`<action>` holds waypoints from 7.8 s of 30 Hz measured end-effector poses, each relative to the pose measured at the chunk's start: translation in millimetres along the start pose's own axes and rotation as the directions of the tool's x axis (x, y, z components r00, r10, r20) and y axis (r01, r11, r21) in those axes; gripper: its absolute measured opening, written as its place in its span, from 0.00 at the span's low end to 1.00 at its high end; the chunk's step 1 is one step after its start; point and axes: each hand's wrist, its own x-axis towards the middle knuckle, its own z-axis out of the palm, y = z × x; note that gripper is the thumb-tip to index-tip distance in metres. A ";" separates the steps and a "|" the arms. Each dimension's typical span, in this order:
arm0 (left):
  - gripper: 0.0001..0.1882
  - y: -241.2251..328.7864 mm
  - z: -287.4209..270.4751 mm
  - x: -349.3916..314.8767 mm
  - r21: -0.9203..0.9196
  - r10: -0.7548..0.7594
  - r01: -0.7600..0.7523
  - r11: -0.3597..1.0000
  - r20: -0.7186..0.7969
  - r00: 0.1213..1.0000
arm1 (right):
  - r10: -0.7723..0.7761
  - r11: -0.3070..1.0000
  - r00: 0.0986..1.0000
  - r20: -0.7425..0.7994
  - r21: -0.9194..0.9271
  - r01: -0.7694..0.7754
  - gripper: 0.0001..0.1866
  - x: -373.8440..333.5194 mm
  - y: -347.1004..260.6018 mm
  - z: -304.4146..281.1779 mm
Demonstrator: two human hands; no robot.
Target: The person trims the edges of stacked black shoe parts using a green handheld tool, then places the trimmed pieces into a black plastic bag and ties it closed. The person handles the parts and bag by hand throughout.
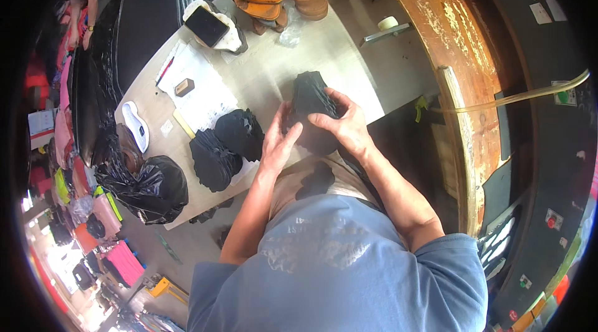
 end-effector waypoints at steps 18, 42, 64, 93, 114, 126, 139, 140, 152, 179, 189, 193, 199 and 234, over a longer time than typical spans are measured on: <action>0.38 8.0 5.6 -60.8 -0.332 -0.193 0.179 0.926 -0.008 0.981 | -0.088 0.962 0.992 0.087 -0.251 0.107 0.42 -59.6 -8.7 20.9; 0.37 -13.9 -24.6 -178.8 -0.719 0.031 -0.071 0.691 -0.068 0.997 | 0.561 -0.344 0.822 0.097 -0.876 0.338 0.29 46.2 50.6 -218.9; 0.19 -98.4 -157.8 -342.4 -0.784 -0.001 -0.530 0.323 -0.560 0.828 | 0.232 0.387 0.650 0.724 -0.682 0.621 0.20 -183.6 -62.4 54.4; 0.31 -65.2 -149.6 -368.3 -0.532 0.126 -0.842 0.088 -0.833 0.539 | -0.015 0.384 0.580 0.815 -0.531 0.756 0.15 -222.3 -49.9 98.8; 0.35 -68.6 -143.2 -419.6 0.414 -0.082 0.178 0.893 -0.239 0.968 | 0.367 0.124 0.518 0.773 -0.593 0.796 0.18 -209.0 -96.7 110.7; 0.40 -102.7 -141.3 -420.0 -0.576 0.017 -0.428 0.696 -0.583 0.812 | 0.218 0.184 0.498 0.839 -0.536 0.824 0.12 -216.0 -58.9 120.2; 0.27 -46.8 -153.0 -354.6 -0.605 0.221 -0.792 -0.084 -0.786 0.578 | 0.039 0.253 0.558 0.829 -0.549 0.797 0.14 -233.3 -30.1 109.7; 0.27 -43.4 -154.4 -354.2 -0.614 0.209 -0.785 -0.085 -0.781 0.588 | 0.024 0.230 0.470 0.882 -0.462 0.856 0.14 -233.6 -28.7 111.0; 0.34 -39.9 -162.4 -350.5 -0.585 0.196 -0.811 0.002 -0.795 0.574 | -0.046 0.261 0.600 0.799 -0.570 0.779 0.15 -229.5 -38.2 118.5; 0.48 -16.1 -196.1 -438.7 -0.056 0.016 -0.033 0.998 -0.289 0.957 | 0.219 0.142 0.559 0.800 -0.593 0.793 0.15 -192.4 -122.0 132.4; 0.43 -37.3 -149.7 -423.8 0.302 -0.140 0.149 0.941 -0.050 0.989 | 0.463 0.094 0.350 0.814 -0.438 0.894 0.13 -186.3 -116.5 172.7; 0.44 -40.3 -143.4 -428.6 0.303 -0.113 0.128 0.944 -0.065 0.991 | 0.554 0.100 0.348 0.756 -0.476 0.874 0.12 -185.6 -106.9 179.6; 0.45 -46.1 -140.8 -435.0 0.279 -0.120 0.134 0.951 -0.068 0.990 | 0.519 0.085 0.362 0.774 -0.468 0.880 0.11 -183.4 -108.3 178.1; 0.28 -92.6 -156.2 -356.8 -0.650 0.146 -0.746 0.141 -0.732 0.665 | 0.169 0.255 0.526 0.834 -0.552 0.793 0.13 -197.3 -71.0 131.9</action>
